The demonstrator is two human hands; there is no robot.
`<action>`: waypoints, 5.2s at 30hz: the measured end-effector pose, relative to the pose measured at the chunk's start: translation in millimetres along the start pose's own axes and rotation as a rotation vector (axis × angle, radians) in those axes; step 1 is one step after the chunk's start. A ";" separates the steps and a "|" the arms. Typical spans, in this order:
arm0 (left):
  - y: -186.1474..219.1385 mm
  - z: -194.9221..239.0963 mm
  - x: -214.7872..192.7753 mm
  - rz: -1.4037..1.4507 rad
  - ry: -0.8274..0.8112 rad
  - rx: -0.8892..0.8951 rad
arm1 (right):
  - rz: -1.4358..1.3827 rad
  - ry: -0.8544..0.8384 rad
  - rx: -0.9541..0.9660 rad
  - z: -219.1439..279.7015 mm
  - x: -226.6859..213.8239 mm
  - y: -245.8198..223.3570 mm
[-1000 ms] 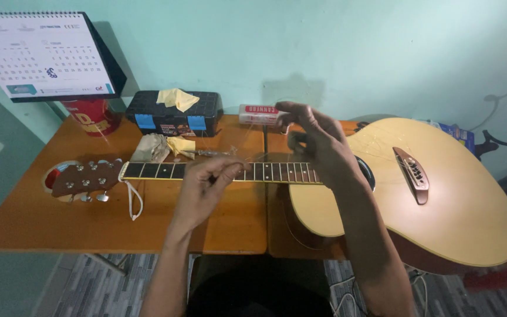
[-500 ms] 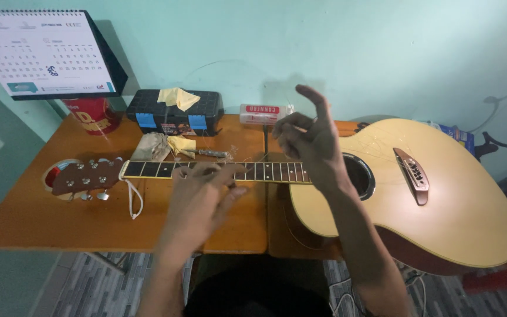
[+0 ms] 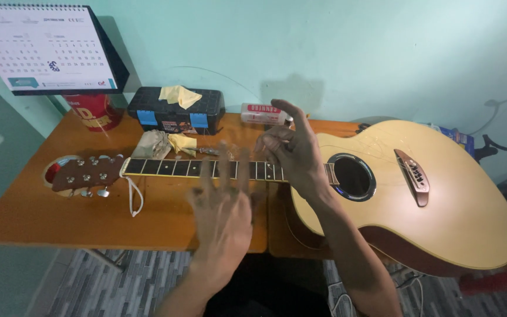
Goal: The person replaces a guitar string on an acoustic guitar. They thread the string through the bridge, pull it along the fretboard, and secure it at the headstock by winding it around the tuning peg.
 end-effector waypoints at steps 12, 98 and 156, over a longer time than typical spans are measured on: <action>-1.6 -41.8 -3.4 1.360 0.069 0.179 | -0.227 -0.131 0.002 6.5 -10.8 -10.6; -22.8 -66.3 -19.4 1.337 0.388 0.343 | 0.789 -0.055 -0.543 -28.6 -95.5 -83.3; 360.9 -114.2 118.8 0.704 -0.070 0.891 | 0.391 0.585 0.288 143.6 -353.2 59.9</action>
Point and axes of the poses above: each hand's wrist, its own z-axis away from the middle knuckle, its own x-axis out of the palm, y = z × x, the point moved 3 cm from there along -z, towards the middle knuckle, and after that the axes turned 2 degrees about x, right-handed, at the moved point
